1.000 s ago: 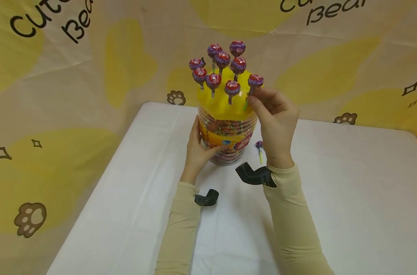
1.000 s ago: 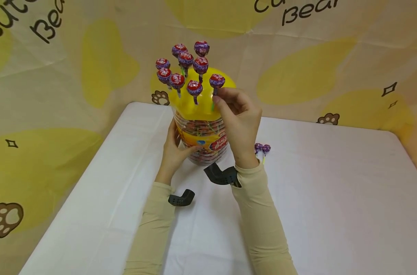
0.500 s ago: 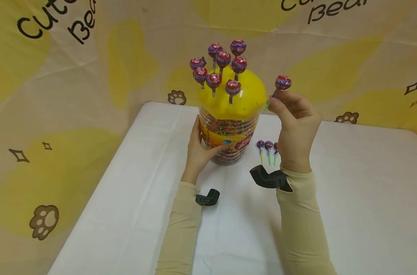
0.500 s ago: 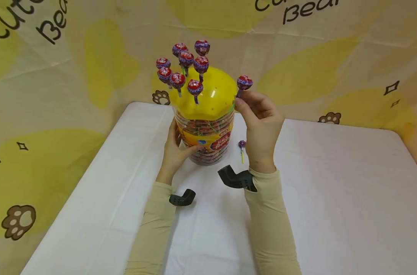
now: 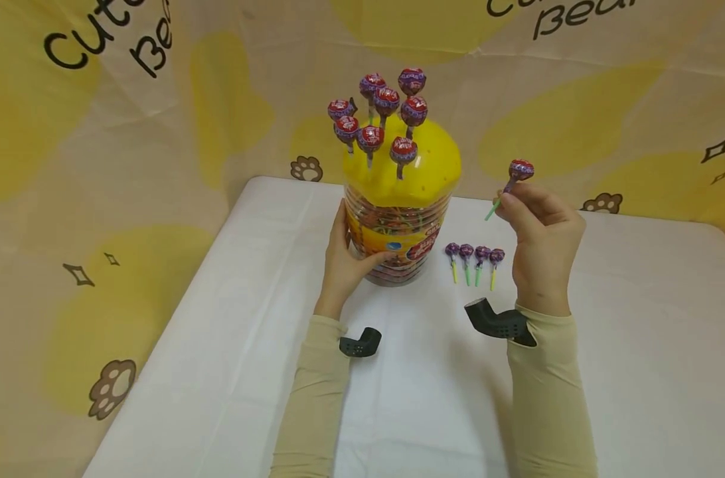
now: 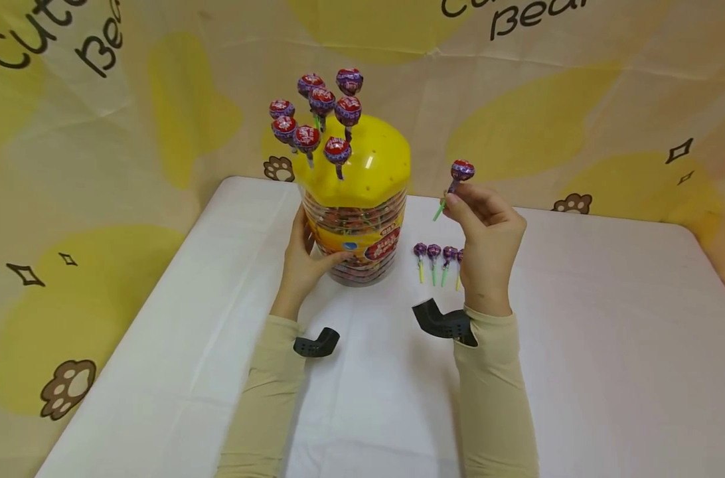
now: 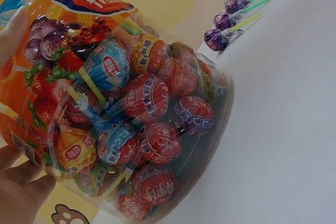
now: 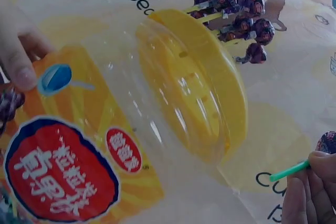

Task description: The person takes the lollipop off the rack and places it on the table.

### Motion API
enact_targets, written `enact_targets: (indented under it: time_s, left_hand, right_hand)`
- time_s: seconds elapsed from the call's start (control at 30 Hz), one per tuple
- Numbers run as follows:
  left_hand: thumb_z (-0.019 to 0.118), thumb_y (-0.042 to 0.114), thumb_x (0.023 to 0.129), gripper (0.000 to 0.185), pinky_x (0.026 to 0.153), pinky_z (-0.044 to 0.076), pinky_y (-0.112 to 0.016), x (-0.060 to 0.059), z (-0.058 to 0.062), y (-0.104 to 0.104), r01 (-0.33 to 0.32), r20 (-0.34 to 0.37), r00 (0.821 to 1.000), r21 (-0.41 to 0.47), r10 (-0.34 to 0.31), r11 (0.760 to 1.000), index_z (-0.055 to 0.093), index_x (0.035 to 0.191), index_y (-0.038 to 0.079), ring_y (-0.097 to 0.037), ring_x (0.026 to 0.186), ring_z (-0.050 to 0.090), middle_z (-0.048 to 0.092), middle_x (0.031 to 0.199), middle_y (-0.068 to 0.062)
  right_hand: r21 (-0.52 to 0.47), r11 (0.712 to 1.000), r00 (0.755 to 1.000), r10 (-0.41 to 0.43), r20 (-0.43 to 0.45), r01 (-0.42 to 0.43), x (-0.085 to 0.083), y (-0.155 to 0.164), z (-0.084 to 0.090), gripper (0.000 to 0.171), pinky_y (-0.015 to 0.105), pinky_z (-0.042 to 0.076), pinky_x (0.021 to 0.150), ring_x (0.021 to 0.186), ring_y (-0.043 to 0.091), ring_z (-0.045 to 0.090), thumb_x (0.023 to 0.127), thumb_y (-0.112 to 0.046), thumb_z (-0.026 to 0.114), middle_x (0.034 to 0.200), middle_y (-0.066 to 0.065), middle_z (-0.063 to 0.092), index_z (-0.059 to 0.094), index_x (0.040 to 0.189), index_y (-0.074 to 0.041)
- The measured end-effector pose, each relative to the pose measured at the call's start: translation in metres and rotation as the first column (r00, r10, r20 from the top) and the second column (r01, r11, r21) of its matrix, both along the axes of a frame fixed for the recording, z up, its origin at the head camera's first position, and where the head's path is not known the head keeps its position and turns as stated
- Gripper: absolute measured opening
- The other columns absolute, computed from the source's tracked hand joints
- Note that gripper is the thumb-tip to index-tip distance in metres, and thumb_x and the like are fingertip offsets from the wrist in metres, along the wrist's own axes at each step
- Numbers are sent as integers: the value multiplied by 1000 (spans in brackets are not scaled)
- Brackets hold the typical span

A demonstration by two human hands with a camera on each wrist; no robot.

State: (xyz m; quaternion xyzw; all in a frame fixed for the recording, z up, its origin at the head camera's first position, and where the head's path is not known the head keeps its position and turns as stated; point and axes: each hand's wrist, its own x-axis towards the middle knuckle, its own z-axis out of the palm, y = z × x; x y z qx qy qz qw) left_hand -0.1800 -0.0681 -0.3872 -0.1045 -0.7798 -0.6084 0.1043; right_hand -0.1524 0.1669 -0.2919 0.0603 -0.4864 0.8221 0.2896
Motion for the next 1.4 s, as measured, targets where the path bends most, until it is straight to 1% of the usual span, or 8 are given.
enact_targets:
  time_s: [0.17,0.37,0.6,0.7,0.83,1.03,1.2,1.4]
  left_hand:
    - [81,15,75,106,115,22,-32,-1,-2,0,-3,5,1000,-7,3,1000,9,153,12,-19,141,20,17,156,-7]
    - [82,14,74,107,115,21,-32,-1,-2,-1,-5,9,1000,-6,5,1000,9,153,13,-19,141,20,18,155,-7]
    - [81,17,75,106,115,21,-31,-1,-1,2,1,26,1000,-17,-1,1000,9,153,14,-18,141,20,17,156,-6]
    - [81,17,76,106,115,22,-32,-1,0,2,-3,25,1000,-20,3,1000,9,153,14,-18,141,19,17,156,-5]
    - [81,17,76,106,115,22,-31,0,0,0,-6,21,1000,-21,6,1000,8,153,14,-18,141,19,16,156,-6]
    - [80,16,76,106,115,21,-32,-1,0,-1,-2,21,1000,-22,3,1000,7,153,13,-19,141,19,16,156,-6]
    - [81,16,76,106,115,21,-32,-1,-1,-1,-5,26,1000,-21,5,1000,8,153,14,-18,141,19,16,156,-6]
    - [81,16,76,106,115,21,-31,-3,-2,-1,2,23,1000,-13,-2,1000,8,153,15,-18,142,18,16,156,-6]
  right_hand:
    - [23,1000,996,-23,88,21,3,17,-16,9,27,58,67,66,21,66,75,15,70,78,15,67,68,84,14]
    - [30,999,978,-21,209,15,4,36,-31,10,25,59,64,65,20,67,74,16,70,77,14,68,69,84,14]
    - [41,999,935,-23,355,9,9,58,-44,12,26,58,65,65,19,68,73,13,73,78,12,68,70,84,11]
    - [42,999,920,-25,392,9,9,65,-49,13,26,58,65,64,18,68,72,11,75,76,11,69,71,84,10]
    - [46,999,903,-4,430,-18,8,71,-58,11,26,57,65,63,17,68,72,11,75,77,10,69,72,83,8]
    - [63,995,859,35,511,-79,6,78,-75,10,23,57,66,66,14,69,76,11,71,78,6,69,73,81,2]
    - [44,990,817,86,570,-135,3,85,-92,16,22,57,64,65,12,68,79,13,67,75,4,70,74,77,-1]
    - [67,986,760,75,645,-154,0,92,-106,18,18,56,65,67,8,67,81,11,67,76,0,69,74,76,-5]
